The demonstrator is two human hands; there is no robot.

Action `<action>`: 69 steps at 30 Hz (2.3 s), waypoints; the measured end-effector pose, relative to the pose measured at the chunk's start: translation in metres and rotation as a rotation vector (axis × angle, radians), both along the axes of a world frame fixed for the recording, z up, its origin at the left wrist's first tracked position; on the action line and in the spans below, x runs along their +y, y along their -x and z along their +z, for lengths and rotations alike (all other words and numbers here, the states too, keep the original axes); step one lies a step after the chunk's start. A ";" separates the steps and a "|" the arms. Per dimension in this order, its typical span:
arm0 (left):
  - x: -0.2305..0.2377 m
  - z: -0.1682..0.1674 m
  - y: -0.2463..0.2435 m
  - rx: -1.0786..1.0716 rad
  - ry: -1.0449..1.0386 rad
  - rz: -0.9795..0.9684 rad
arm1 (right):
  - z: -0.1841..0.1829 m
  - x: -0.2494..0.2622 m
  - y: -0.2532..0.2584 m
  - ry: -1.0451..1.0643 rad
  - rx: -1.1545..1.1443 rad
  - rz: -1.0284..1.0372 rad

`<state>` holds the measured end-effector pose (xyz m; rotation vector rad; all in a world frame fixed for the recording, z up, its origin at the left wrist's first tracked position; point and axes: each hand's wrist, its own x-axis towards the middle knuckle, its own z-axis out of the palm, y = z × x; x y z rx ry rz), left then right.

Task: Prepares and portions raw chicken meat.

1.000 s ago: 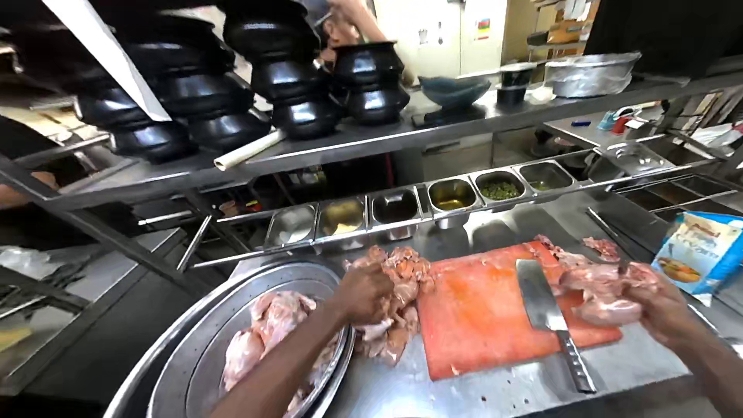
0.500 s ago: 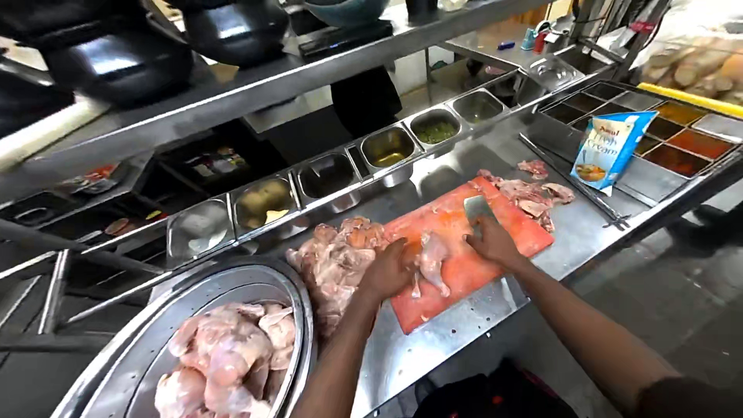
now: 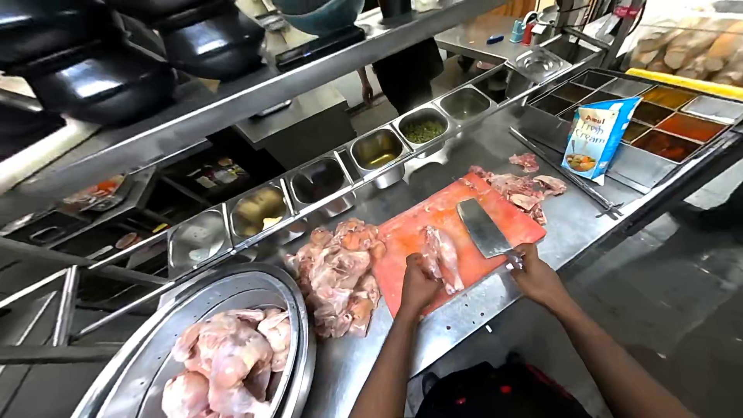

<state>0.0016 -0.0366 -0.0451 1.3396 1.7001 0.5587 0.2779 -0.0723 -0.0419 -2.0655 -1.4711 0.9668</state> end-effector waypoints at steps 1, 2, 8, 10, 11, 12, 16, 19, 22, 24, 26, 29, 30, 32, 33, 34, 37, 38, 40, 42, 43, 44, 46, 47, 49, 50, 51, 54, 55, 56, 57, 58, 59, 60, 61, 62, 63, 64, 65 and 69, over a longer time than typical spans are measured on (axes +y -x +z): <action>0.000 -0.003 -0.005 -0.102 0.034 0.080 | 0.001 -0.004 -0.002 -0.021 0.095 -0.036; -0.001 -0.005 -0.010 -0.192 0.053 0.170 | 0.002 -0.008 -0.002 -0.060 0.156 -0.052; 0.003 0.015 -0.022 -0.636 0.070 0.564 | 0.036 -0.027 0.000 -0.380 0.105 0.002; 0.005 0.028 -0.009 -0.768 0.194 0.585 | 0.038 -0.028 0.003 -0.334 0.274 0.053; 0.004 0.032 -0.004 -0.766 0.221 0.570 | 0.042 -0.030 0.008 -0.244 0.388 0.098; 0.002 0.037 -0.001 -0.726 0.221 0.541 | 0.046 -0.033 0.017 -0.155 0.479 0.135; -0.014 0.057 0.003 -0.494 0.147 0.339 | 0.053 -0.058 0.062 0.043 0.792 0.160; -0.025 0.067 0.009 -0.536 0.170 0.334 | 0.042 -0.064 0.068 0.184 0.657 0.216; -0.036 0.065 0.022 -0.619 0.213 0.363 | 0.018 -0.049 0.041 0.242 0.284 0.240; -0.040 0.062 0.027 -0.700 0.236 0.403 | 0.018 -0.035 0.025 0.150 0.084 0.225; -0.049 0.063 0.026 -0.744 0.261 0.418 | 0.033 -0.027 0.021 0.052 -0.054 0.185; -0.058 0.067 0.020 -0.805 0.285 0.414 | 0.047 -0.025 0.027 -0.073 -0.093 0.113; -0.060 0.067 0.020 -0.821 0.293 0.423 | 0.050 -0.028 0.032 -0.099 -0.049 0.098; -0.065 0.067 0.020 -0.857 0.303 0.435 | 0.051 -0.039 0.046 -0.143 0.063 0.114; -0.067 0.067 0.020 -0.880 0.310 0.436 | 0.049 -0.046 0.055 -0.176 0.087 0.137; -0.070 0.068 0.019 -0.910 0.317 0.437 | 0.046 -0.051 0.065 -0.195 0.071 0.167; -0.079 0.073 0.013 -1.012 0.351 0.476 | 0.034 -0.052 0.087 -0.063 -0.063 0.296; -0.081 0.075 0.011 -1.046 0.363 0.489 | 0.031 -0.049 0.091 0.019 -0.087 0.344; -0.082 0.075 0.012 -1.093 0.367 0.498 | 0.030 -0.041 0.094 0.121 -0.102 0.425; -0.082 0.075 0.014 -1.115 0.371 0.495 | 0.037 -0.035 0.093 0.171 -0.154 0.480; -0.082 0.075 0.014 -1.118 0.372 0.488 | 0.041 -0.032 0.092 0.186 -0.188 0.501; -0.082 0.074 0.014 -1.119 0.371 0.478 | 0.045 -0.031 0.093 0.188 -0.228 0.508; -0.082 0.074 0.013 -1.127 0.370 0.475 | 0.050 -0.030 0.094 0.146 -0.289 0.497; -0.082 0.074 0.013 -1.132 0.373 0.484 | 0.051 -0.031 0.095 0.116 -0.311 0.491; -0.081 0.074 0.015 -1.137 0.377 0.498 | 0.053 -0.034 0.099 0.061 -0.338 0.493; -0.081 0.074 0.016 -1.140 0.378 0.503 | 0.053 -0.035 0.102 0.058 -0.352 0.496; -0.081 0.074 0.017 -1.140 0.379 0.508 | 0.054 -0.035 0.105 0.072 -0.375 0.501; -0.082 0.075 0.019 -1.134 0.382 0.522 | 0.050 -0.031 0.112 0.187 -0.427 0.523; -0.080 0.076 0.019 -1.137 0.382 0.527 | 0.049 -0.029 0.113 0.200 -0.432 0.527; -0.079 0.075 0.019 -1.145 0.382 0.529 | 0.049 -0.027 0.113 0.196 -0.432 0.528; -0.078 0.074 0.020 -1.158 0.381 0.530 | 0.049 -0.026 0.112 0.186 -0.434 0.532; -0.077 0.073 0.021 -1.168 0.380 0.530 | 0.050 -0.025 0.111 0.172 -0.439 0.537; -0.077 0.072 0.021 -1.176 0.379 0.528 | 0.051 -0.026 0.110 0.159 -0.445 0.538; -0.076 0.073 0.021 -1.183 0.379 0.530 | 0.053 -0.025 0.110 0.145 -0.448 0.538; -0.076 0.073 0.021 -1.187 0.380 0.535 | 0.055 -0.025 0.111 0.130 -0.449 0.538; -0.076 0.074 0.021 -1.189 0.381 0.538 | 0.056 -0.026 0.112 0.122 -0.445 0.539; -0.076 0.075 0.021 -1.196 0.380 0.541 | 0.054 -0.026 0.113 0.124 -0.439 0.541; -0.076 0.075 0.020 -1.204 0.380 0.536 | 0.051 -0.026 0.114 0.143 -0.437 0.543; -0.077 0.074 0.020 -1.211 0.382 0.531 | 0.047 -0.026 0.115 0.167 -0.441 0.543; -0.075 0.074 0.017 -1.218 0.380 0.527 | 0.047 -0.025 0.120 0.173 -0.475 0.533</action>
